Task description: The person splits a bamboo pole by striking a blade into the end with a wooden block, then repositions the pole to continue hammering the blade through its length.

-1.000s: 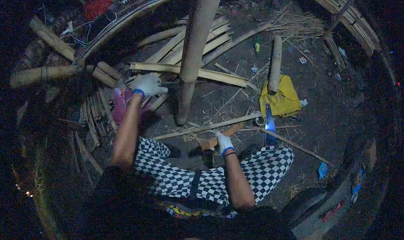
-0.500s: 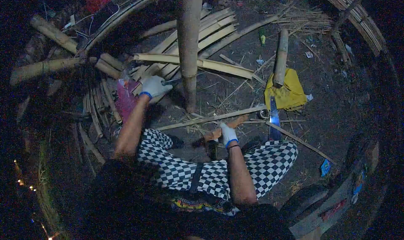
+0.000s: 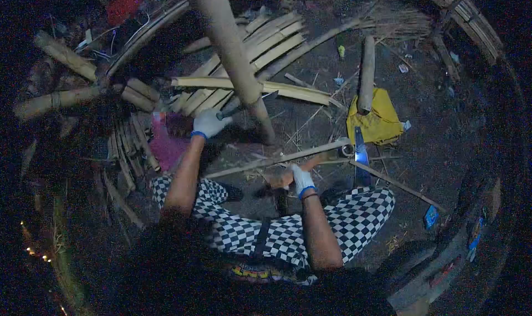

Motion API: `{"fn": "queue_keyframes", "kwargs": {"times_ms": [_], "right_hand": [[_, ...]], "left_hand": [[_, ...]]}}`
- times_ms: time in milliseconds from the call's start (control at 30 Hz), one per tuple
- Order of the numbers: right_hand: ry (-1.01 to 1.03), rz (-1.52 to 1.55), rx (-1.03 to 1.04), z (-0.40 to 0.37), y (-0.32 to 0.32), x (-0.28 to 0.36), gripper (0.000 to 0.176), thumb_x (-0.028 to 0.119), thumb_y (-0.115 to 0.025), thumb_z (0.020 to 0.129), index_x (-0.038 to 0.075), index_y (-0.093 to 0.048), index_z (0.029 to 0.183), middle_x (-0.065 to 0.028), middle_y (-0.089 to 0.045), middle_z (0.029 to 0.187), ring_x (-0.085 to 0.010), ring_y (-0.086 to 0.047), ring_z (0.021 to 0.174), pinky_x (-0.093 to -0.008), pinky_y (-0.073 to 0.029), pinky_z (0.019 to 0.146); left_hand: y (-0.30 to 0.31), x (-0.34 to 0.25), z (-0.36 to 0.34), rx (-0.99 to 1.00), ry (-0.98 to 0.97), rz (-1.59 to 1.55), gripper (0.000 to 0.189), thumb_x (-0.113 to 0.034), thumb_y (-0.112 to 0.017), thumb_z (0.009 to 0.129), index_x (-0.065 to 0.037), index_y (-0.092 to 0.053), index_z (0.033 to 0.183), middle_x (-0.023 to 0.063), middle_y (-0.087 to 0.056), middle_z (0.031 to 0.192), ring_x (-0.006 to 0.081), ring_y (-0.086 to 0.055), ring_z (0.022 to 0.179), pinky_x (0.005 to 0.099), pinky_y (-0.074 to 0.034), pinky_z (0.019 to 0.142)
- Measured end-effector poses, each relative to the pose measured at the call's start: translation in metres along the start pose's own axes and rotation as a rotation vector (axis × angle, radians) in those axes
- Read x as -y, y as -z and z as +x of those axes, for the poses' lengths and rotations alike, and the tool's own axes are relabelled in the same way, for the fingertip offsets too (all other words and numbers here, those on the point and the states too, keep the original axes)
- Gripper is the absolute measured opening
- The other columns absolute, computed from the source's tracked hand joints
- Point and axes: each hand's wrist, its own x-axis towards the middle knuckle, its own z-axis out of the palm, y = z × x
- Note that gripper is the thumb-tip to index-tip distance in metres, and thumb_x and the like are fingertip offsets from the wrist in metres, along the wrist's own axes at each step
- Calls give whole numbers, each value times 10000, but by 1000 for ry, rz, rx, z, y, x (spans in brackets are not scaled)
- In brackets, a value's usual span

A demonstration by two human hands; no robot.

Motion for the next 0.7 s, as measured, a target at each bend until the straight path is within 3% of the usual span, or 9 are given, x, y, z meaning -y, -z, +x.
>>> {"fn": "queue_keyframes", "kwargs": {"times_ms": [67,233,267,433,567,633,667,700], "right_hand": [[-19,-48,-23,-4,0,2,576,363,-647,787,-113,-550,1095,-147,-624,970,-242,-609,849,-372,-485,735],[27,0,-21,20,1,-17,558,339,-645,785,-117,-574,1099,-141,-627,1008,-237,-614,845,-365,-489,734],[8,32,-44,18,2,-15,431,311,-640,808,-49,-583,1038,-131,-618,937,-250,-629,803,-370,-503,682],[39,168,-112,11,17,5,454,290,-639,791,-75,-577,1053,-134,-625,923,-247,-627,808,-363,-502,695],[280,28,-4,-77,10,62,396,177,-598,826,-45,-552,1151,-121,-623,944,-203,-612,825,-333,-500,708],[668,193,65,-110,-2,82,363,115,-578,837,-13,-534,1173,-108,-621,900,-171,-603,818,-312,-508,674],[646,188,68,-121,-4,93,379,109,-588,836,-5,-510,1189,-77,-620,835,-164,-607,767,-293,-512,652],[684,39,63,-103,7,94,301,124,-611,836,-10,-561,1101,-50,-621,796,-155,-604,708,-294,-509,642]], "left_hand": [[4,0,-8,155,98,-17,485,-547,-611,770,-75,-713,813,184,-672,861,356,-646,812,449,-502,747],[-3,1,-8,86,127,-55,544,-591,-613,756,-67,-696,876,188,-676,923,362,-645,873,461,-499,763],[-6,0,-6,93,113,-50,543,-587,-616,758,-68,-700,892,195,-674,919,365,-645,877,461,-500,768],[6,-16,-7,149,49,-30,533,-565,-600,779,-60,-704,912,208,-670,922,383,-640,886,469,-497,788],[1,-8,-2,112,-35,-33,534,-563,-593,788,-50,-700,891,212,-669,878,380,-639,855,478,-485,776],[0,-2,-1,110,-69,-38,556,-586,-579,793,-50,-699,876,207,-670,871,380,-638,844,479,-480,761],[-8,7,3,108,-58,-38,575,-605,-572,792,-49,-696,864,203,-671,866,382,-637,836,476,-481,755],[-16,13,9,104,-48,-36,594,-625,-564,792,-48,-694,853,199,-672,862,383,-637,827,473,-481,749]]}}
